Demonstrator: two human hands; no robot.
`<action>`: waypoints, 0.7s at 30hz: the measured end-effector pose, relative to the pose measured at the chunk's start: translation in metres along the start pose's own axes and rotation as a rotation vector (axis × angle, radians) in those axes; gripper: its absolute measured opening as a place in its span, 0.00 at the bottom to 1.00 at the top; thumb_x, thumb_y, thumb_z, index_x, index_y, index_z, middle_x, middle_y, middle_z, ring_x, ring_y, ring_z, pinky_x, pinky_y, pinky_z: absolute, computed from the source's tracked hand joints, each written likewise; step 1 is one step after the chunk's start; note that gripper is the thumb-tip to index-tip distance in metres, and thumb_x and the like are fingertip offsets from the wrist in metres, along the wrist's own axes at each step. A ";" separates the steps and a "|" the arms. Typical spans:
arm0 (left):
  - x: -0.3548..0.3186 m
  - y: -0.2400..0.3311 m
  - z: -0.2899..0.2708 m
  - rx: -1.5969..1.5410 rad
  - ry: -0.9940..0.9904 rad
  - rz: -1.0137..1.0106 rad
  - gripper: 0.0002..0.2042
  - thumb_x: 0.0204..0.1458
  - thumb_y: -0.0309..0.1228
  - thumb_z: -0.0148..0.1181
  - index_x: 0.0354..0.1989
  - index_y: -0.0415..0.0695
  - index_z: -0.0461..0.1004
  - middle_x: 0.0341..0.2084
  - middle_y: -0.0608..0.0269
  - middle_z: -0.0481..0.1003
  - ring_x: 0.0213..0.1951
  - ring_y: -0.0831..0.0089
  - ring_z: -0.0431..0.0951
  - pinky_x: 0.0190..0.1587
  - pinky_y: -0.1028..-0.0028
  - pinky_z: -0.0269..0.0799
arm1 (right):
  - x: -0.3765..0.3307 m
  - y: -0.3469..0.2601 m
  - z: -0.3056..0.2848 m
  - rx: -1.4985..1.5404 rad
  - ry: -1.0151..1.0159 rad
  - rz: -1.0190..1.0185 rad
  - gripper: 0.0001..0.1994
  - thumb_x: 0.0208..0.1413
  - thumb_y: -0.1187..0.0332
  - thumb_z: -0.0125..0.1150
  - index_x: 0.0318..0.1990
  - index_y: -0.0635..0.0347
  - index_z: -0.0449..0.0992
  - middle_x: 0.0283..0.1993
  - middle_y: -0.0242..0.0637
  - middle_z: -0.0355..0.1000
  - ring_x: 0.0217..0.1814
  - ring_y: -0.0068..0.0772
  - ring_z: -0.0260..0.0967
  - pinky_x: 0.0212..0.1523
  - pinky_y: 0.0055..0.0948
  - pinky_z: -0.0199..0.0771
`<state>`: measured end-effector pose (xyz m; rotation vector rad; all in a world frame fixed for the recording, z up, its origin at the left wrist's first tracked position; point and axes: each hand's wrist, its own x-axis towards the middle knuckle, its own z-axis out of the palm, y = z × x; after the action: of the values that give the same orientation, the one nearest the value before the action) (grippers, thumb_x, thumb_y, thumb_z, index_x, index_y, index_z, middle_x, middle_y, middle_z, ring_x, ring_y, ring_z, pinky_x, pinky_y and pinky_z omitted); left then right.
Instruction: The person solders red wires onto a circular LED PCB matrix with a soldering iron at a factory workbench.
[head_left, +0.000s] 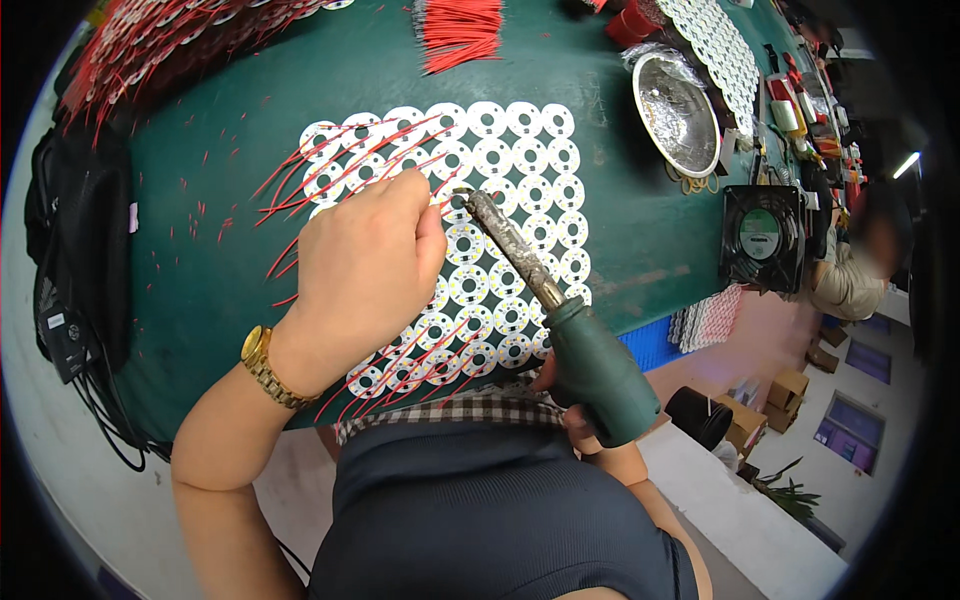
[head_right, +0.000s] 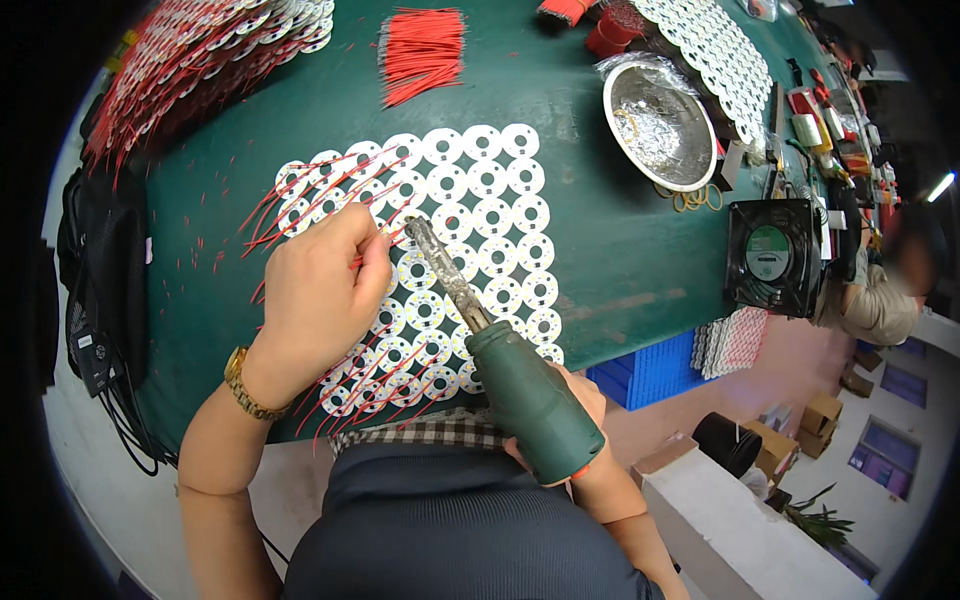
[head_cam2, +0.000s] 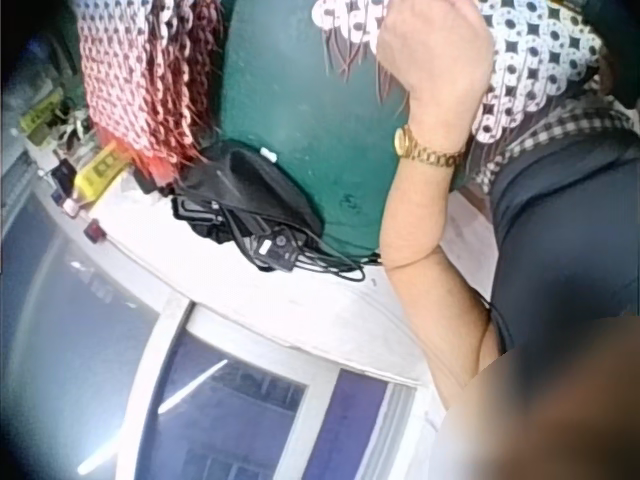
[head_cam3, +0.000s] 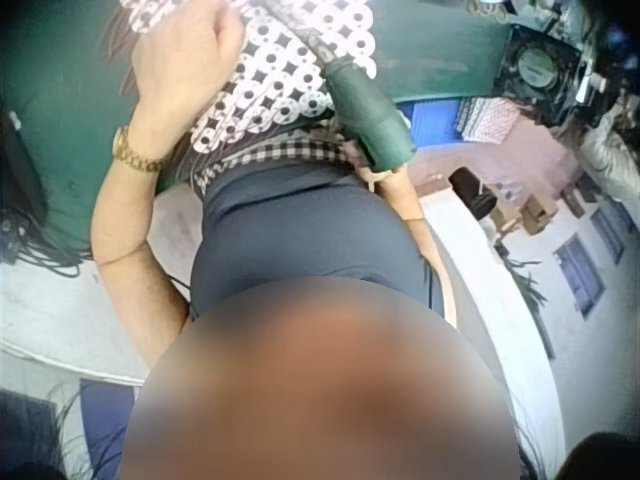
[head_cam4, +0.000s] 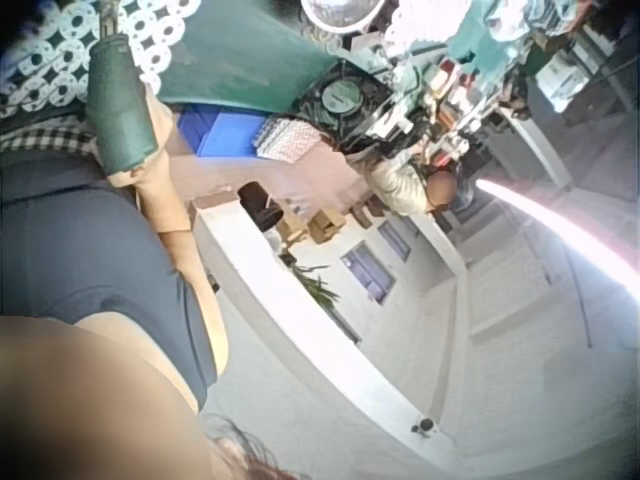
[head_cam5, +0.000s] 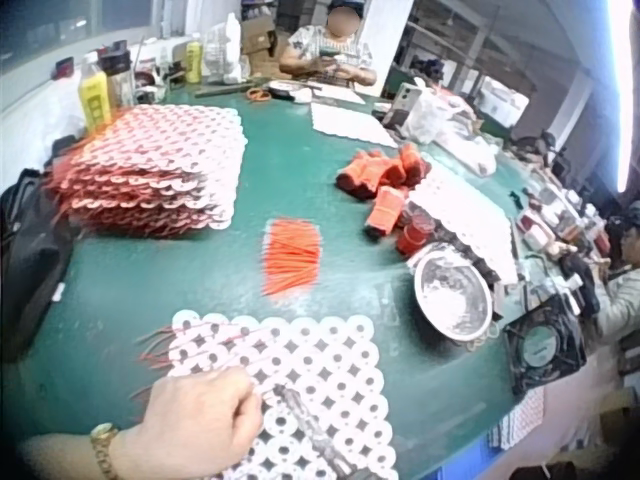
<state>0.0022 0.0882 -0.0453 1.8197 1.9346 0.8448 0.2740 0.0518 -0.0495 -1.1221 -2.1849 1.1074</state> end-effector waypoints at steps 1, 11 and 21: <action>0.000 0.000 0.001 -0.004 0.003 -0.005 0.06 0.51 0.25 0.57 0.24 0.42 0.67 0.17 0.57 0.71 0.18 0.61 0.72 0.22 0.65 0.64 | -0.001 0.000 0.001 0.001 -0.006 -0.001 0.26 0.39 0.55 0.69 0.46 0.61 0.77 0.41 0.41 0.76 0.34 0.41 0.77 0.35 0.31 0.77; 0.000 -0.001 0.002 0.001 0.026 0.007 0.07 0.51 0.26 0.57 0.23 0.42 0.66 0.16 0.58 0.70 0.17 0.62 0.71 0.22 0.65 0.63 | -0.005 -0.003 0.002 0.115 -0.033 0.135 0.37 0.50 0.39 0.56 0.54 0.67 0.68 0.30 0.36 0.71 0.31 0.29 0.69 0.35 0.29 0.67; 0.000 -0.003 0.003 0.011 0.050 0.043 0.08 0.51 0.26 0.56 0.23 0.42 0.65 0.15 0.58 0.69 0.16 0.60 0.70 0.21 0.64 0.61 | -0.009 -0.005 0.005 0.095 -0.047 0.202 0.37 0.49 0.38 0.56 0.51 0.66 0.68 0.32 0.33 0.69 0.31 0.25 0.65 0.33 0.27 0.63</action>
<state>0.0017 0.0889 -0.0500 1.8701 1.9409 0.9035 0.2731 0.0405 -0.0483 -1.3082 -2.0650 1.3203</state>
